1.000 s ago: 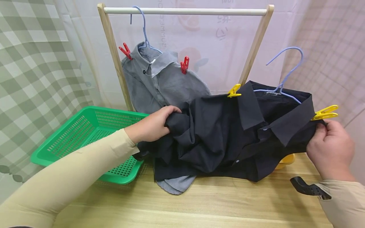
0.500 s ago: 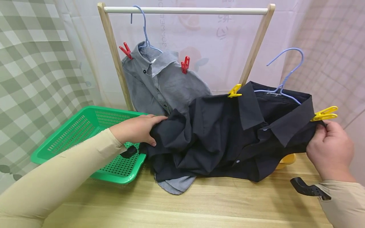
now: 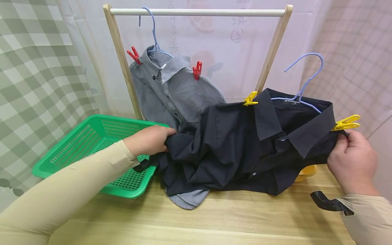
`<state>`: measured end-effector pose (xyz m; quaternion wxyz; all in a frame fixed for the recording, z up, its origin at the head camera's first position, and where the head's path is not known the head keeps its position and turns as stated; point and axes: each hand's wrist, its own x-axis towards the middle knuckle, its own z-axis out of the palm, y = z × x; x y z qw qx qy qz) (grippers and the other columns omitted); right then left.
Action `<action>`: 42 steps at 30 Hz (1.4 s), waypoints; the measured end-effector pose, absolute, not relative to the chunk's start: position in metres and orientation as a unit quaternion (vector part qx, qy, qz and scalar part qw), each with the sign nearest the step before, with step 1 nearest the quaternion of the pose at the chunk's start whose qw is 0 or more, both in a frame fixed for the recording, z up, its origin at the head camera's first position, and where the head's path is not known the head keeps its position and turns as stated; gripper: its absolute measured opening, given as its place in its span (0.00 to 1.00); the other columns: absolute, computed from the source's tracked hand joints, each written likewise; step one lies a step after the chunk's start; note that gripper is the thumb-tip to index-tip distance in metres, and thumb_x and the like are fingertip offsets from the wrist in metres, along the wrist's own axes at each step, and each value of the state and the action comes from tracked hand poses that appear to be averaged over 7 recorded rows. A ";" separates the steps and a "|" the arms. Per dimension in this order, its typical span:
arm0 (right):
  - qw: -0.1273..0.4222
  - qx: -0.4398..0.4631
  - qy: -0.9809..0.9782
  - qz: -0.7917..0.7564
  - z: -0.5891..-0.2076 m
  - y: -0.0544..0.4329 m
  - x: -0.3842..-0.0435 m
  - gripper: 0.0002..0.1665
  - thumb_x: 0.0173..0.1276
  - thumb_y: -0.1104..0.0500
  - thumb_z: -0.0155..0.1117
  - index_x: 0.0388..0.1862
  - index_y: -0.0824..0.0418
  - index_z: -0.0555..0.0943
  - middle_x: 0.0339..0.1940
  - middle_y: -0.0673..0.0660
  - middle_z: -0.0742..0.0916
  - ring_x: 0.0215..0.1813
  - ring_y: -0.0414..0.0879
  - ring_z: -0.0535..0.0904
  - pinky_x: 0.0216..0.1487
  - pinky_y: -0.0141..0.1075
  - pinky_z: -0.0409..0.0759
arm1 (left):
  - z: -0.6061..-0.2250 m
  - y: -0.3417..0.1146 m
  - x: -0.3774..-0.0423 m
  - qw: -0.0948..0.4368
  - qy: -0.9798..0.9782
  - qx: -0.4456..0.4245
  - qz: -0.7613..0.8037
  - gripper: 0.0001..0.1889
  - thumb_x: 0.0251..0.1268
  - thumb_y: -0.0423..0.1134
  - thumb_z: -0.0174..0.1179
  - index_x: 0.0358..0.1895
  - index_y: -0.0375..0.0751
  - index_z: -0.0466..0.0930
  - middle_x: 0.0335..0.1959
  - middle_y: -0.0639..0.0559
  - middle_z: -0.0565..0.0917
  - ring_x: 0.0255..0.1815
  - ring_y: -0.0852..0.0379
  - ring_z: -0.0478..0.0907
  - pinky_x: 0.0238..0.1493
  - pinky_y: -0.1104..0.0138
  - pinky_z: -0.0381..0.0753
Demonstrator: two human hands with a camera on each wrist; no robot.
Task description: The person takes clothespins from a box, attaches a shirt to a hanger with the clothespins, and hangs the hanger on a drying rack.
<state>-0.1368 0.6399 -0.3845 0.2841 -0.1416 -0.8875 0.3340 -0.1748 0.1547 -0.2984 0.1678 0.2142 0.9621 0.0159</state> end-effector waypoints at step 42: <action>0.280 -0.154 -0.891 0.322 -0.383 0.640 -0.133 0.25 0.88 0.60 0.34 0.64 0.80 0.70 0.57 0.74 0.75 0.37 0.20 0.52 0.37 0.20 0.53 | -0.280 0.162 -0.173 0.084 0.957 0.194 0.198 0.10 0.73 0.32 0.62 0.54 0.45 0.82 0.39 0.51 0.85 0.39 0.52 0.79 0.46 0.61 0.80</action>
